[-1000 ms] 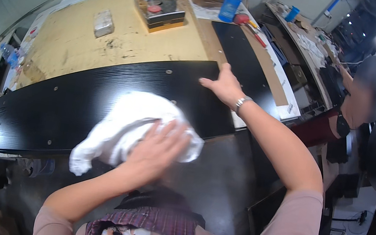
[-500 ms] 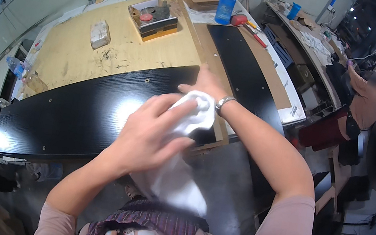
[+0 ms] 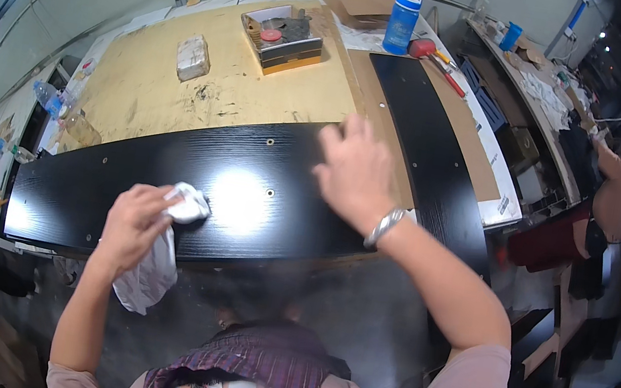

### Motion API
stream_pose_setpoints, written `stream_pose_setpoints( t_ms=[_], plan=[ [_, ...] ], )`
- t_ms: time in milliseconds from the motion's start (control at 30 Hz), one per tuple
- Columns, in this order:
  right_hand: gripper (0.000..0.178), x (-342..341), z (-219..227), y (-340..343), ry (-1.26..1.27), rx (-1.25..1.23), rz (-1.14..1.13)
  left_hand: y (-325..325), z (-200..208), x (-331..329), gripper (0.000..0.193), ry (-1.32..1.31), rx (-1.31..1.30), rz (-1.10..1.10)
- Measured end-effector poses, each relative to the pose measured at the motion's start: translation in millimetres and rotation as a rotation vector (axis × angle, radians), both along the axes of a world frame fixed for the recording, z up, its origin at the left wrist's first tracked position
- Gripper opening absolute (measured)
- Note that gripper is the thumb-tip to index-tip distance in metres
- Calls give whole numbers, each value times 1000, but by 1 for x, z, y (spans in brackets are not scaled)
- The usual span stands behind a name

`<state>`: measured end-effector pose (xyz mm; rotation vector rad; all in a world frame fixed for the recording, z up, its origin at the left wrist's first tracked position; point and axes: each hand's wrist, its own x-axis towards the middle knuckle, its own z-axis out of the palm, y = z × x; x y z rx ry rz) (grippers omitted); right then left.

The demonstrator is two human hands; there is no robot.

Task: The person wipes a black wood panel with a white cloth, repeatedly applying liquid from a bottle and using a small rectangular block to rub the surface. The person flips the panel to clean both sides and continues wiping until the clip ends.

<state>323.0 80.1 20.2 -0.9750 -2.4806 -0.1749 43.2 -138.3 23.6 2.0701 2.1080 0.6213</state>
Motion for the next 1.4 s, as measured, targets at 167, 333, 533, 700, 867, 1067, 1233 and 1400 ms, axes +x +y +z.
stream_pose_setpoints(
  t_ms=[167,333,533,700,867,1067,1233,1400],
  plan=[
    [19,-10,-6,-56,98,-527,210,-5,-31,-52,34,-61,183,152],
    [13,-10,-23,-44,201,-590,178,-6,-36,-47,33,26,219,159],
    [15,-15,-12,-46,136,-686,135,-8,-34,-48,33,29,243,150],
    [19,-16,-9,-49,94,-712,96,-8,-34,-48,35,27,256,145],
    [26,-11,-18,-23,201,-287,146,2,-31,-21,45,222,249,33],
    [68,3,-46,5,95,-378,-129,62,-6,88,47,191,85,-422],
    [66,-2,-42,-1,69,-405,-171,48,-1,59,47,280,88,-428],
    [68,-6,-42,-2,47,-385,-179,78,0,90,42,303,145,-510]
  ],
)
